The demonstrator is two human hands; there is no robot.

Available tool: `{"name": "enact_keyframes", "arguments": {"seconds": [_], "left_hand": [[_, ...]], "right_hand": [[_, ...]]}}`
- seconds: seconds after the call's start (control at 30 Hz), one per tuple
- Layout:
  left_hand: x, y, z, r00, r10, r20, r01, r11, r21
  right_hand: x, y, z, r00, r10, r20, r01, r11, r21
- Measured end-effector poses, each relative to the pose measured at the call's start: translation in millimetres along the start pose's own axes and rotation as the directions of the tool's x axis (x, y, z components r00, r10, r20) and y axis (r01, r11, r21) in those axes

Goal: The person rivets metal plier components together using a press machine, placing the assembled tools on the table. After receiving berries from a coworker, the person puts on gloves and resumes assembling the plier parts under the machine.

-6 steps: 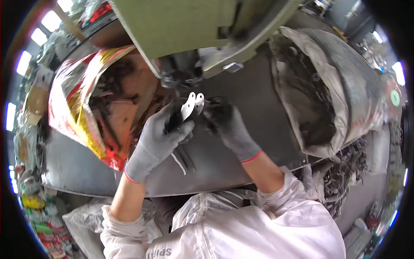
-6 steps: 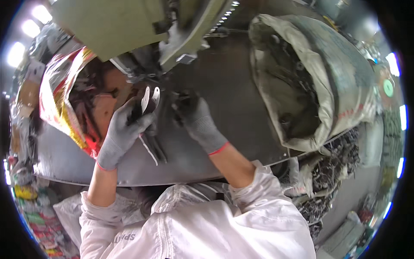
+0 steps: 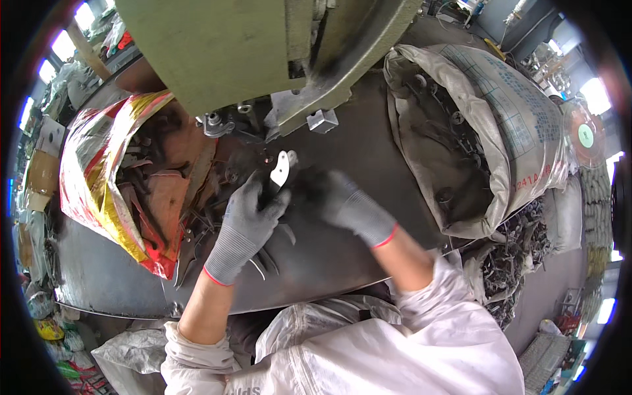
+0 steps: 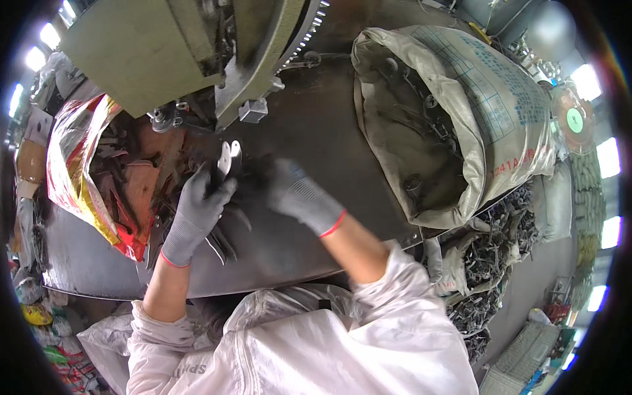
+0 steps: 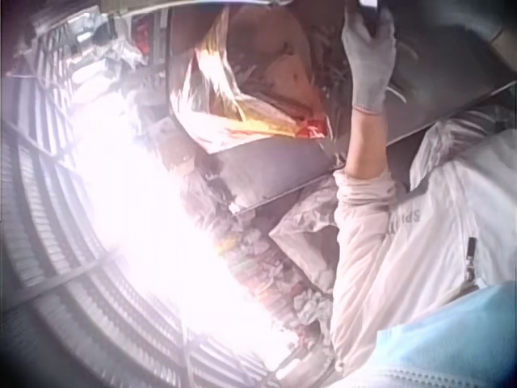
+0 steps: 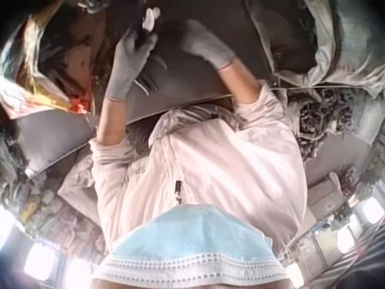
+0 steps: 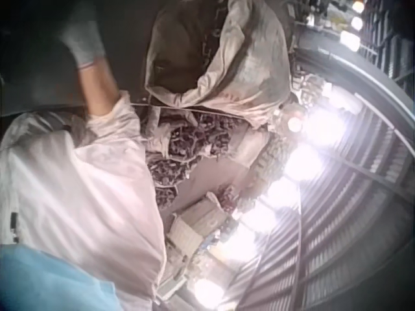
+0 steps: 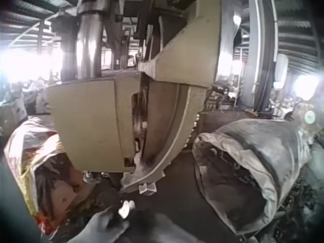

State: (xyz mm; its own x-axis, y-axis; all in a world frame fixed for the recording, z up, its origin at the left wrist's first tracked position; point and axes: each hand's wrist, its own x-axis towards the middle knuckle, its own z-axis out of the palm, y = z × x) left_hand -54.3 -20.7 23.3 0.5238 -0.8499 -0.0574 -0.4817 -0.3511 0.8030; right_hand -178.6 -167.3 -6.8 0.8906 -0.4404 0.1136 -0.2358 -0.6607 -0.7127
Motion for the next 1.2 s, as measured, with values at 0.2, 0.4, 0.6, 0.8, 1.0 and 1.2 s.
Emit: {"name": "enact_keyframes", "arguments": {"seconds": [0.2, 0.4, 0.6, 0.8, 1.0, 1.2], "left_hand": [[-7.1, -43.5, -16.4, 0.988, -0.062, -0.143, 0.098, 0.960, 0.263], [7.2, -48.3, -24.8, 0.923, -0.383, -0.045, 0.372, 0.915, -0.154], [2.5, -37.9, -28.0, 0.986, -0.117, -0.118, 0.081, 0.959, -0.273], [24.3, -65.5, -23.1, 0.760, 0.643, 0.091, -0.504, 0.497, 0.707], [38.7, -23.2, -25.3, 1.000, -0.019, 0.015, 0.017, 0.996, 0.089], [47.4, -52.9, -23.3, 0.851, 0.128, 0.509, -0.525, 0.167, 0.835]], "right_hand": [[-23.1, 173.1, -149.8, 0.859, 0.281, -0.427, -0.503, 0.617, -0.605], [-44.7, 105.1, -123.4, 0.816, 0.420, -0.397, -0.438, 0.898, 0.051], [-2.0, -3.2, -31.0, 0.951, 0.266, -0.158, -0.172, 0.879, 0.445], [24.3, -21.0, -4.2, 0.901, 0.412, 0.139, -0.294, 0.342, 0.893], [30.6, -33.5, 11.1, 0.915, 0.388, 0.115, -0.324, 0.533, 0.782], [34.6, -24.0, 26.6, 0.921, 0.372, 0.111, -0.326, 0.585, 0.743]]}}
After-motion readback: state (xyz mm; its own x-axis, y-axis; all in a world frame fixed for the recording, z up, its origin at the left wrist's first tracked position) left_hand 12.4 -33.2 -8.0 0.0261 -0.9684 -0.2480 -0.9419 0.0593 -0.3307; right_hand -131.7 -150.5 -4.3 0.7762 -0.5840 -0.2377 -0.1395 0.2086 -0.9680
